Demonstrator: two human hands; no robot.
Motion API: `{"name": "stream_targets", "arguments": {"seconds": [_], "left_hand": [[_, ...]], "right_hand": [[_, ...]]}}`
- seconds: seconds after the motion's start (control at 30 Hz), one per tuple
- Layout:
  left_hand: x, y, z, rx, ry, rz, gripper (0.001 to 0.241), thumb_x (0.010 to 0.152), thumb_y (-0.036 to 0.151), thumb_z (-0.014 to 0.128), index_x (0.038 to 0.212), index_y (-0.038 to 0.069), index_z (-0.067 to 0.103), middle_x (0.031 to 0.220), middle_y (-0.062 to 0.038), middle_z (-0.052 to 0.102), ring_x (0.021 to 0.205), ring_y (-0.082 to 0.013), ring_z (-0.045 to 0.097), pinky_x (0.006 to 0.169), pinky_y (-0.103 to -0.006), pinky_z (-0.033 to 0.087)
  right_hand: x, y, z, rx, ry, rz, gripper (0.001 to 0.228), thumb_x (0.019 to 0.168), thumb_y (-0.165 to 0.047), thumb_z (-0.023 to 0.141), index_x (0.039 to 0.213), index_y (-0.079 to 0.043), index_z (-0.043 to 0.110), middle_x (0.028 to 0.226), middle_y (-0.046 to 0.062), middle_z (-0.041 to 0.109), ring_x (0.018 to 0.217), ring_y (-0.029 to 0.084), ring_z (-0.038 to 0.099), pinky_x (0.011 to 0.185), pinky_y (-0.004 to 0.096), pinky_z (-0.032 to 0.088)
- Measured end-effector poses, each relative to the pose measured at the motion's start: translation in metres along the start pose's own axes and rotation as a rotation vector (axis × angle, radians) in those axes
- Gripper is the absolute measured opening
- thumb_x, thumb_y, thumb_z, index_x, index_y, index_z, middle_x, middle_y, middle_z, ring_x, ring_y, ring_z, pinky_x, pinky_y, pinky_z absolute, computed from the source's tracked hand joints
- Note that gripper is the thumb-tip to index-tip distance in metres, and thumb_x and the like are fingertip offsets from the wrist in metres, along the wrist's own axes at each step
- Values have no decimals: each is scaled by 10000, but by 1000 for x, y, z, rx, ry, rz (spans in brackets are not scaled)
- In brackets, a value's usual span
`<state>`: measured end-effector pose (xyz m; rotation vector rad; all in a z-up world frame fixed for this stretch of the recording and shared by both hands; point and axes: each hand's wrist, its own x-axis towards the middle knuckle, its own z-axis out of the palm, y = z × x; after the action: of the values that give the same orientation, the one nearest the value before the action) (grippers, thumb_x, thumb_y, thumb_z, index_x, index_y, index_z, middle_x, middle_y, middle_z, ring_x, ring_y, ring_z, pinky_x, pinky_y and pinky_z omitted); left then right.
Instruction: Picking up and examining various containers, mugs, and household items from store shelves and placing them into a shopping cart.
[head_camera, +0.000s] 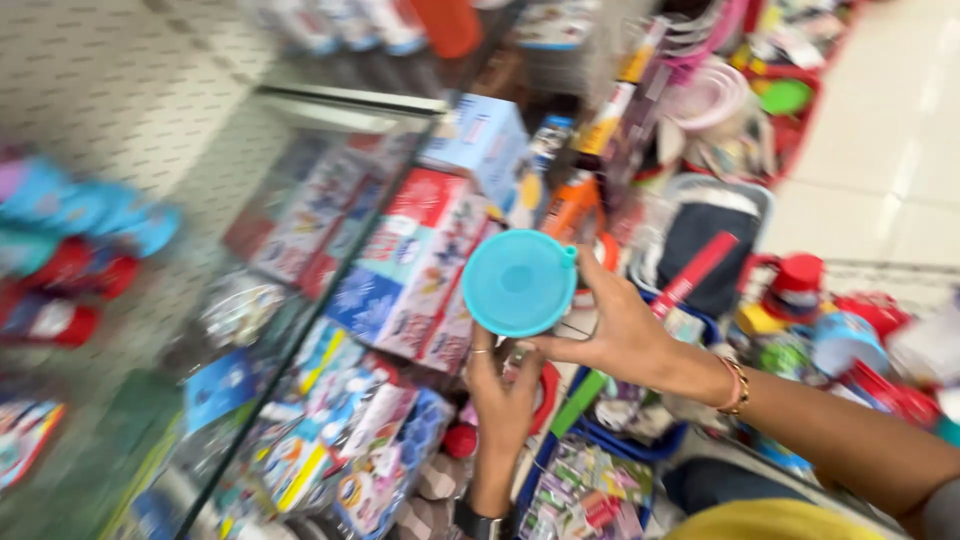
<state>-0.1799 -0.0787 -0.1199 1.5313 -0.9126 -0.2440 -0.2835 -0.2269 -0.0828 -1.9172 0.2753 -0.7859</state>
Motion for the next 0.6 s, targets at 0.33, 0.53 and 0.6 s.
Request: {"name": "stream_targets", "arguments": {"seconds": [0.33, 0.53, 0.6], "left_hand": [[-41, -55, 179, -272, -495, -269, 507, 944, 22, 662, 1431, -23, 527, 1345, -124, 615, 1168, -198, 643, 956, -335, 561], [-94, -86, 278, -337, -825, -379, 628, 954, 50, 652, 1536, 11, 420, 1322, -137, 606, 1132, -192, 657, 938, -333, 575], [-108, -79, 303, -141, -814, 93, 724, 958, 26, 733, 1593, -21, 387, 1448, -265, 571, 1333, -323, 591, 1067, -398, 513]], "right_hand": [[-158, 91, -100, -44, 426, 328, 886, 728, -197, 856, 1465, 3, 407, 1297, 146, 635, 1223, 209, 616, 1051, 372, 486], [-246, 132, -138, -144, 702, 635, 861, 739, -225, 876, 1419, 7, 401, 1235, 142, 616, 1089, 184, 642, 856, 331, 559], [-280, 147, -145, -28, 852, 686, 737, 815, -232, 847, 1345, 18, 401, 1229, 128, 648, 1110, 181, 668, 877, 340, 596]]}}
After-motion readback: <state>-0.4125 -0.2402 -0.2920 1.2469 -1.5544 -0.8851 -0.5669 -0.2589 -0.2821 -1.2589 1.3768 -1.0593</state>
